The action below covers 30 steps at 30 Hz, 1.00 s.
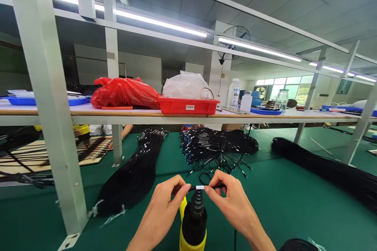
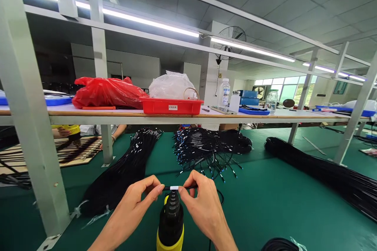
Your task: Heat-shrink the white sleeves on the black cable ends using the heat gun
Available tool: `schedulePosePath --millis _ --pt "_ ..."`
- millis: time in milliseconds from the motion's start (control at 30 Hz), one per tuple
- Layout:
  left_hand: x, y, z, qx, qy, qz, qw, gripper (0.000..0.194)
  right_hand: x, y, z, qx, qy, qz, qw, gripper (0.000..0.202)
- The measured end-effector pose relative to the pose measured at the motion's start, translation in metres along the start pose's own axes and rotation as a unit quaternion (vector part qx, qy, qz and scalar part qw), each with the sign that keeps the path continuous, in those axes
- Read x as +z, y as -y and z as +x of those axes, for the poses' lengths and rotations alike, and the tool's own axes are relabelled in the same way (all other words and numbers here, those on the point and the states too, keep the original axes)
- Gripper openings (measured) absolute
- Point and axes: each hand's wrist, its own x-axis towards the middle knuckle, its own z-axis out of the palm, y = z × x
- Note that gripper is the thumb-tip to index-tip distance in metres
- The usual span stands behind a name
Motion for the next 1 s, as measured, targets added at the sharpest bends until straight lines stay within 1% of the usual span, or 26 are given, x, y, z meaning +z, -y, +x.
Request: schedulePosePath --millis 300,433,500,600,667,833,900,1000 --pt "-0.005 -0.006 0.0 -0.007 0.004 -0.016 1.0 0.033 0.002 -0.003 0.002 0.001 0.001 0.001 1.0 0.018" --pt "-0.006 -0.008 0.0 -0.001 0.004 -0.023 1.0 0.028 0.001 -0.003 0.0 0.005 0.002 0.006 1.0 0.016" --pt "-0.006 -0.009 0.001 0.005 0.002 -0.028 1.0 0.025 -0.001 -0.005 -0.001 -0.006 0.005 0.007 1.0 0.015" --pt "-0.006 -0.009 0.001 0.009 -0.001 -0.027 1.0 0.022 -0.003 -0.009 -0.004 -0.031 0.011 -0.005 0.999 0.023" --pt "-0.005 -0.009 0.001 0.008 -0.001 -0.014 1.0 0.026 -0.004 -0.011 -0.004 -0.042 0.01 -0.007 0.999 0.027" --pt "-0.003 -0.006 0.001 0.005 -0.013 0.062 0.998 0.047 -0.005 -0.011 -0.004 -0.055 0.005 0.023 0.998 0.027" --pt "-0.001 -0.004 0.002 0.012 -0.018 0.067 0.998 0.048 -0.005 -0.01 -0.003 -0.055 0.008 0.031 0.998 0.026" --pt "-0.001 -0.003 0.002 0.028 -0.021 0.053 0.998 0.045 -0.005 -0.011 -0.003 -0.053 0.013 0.046 0.997 0.023"
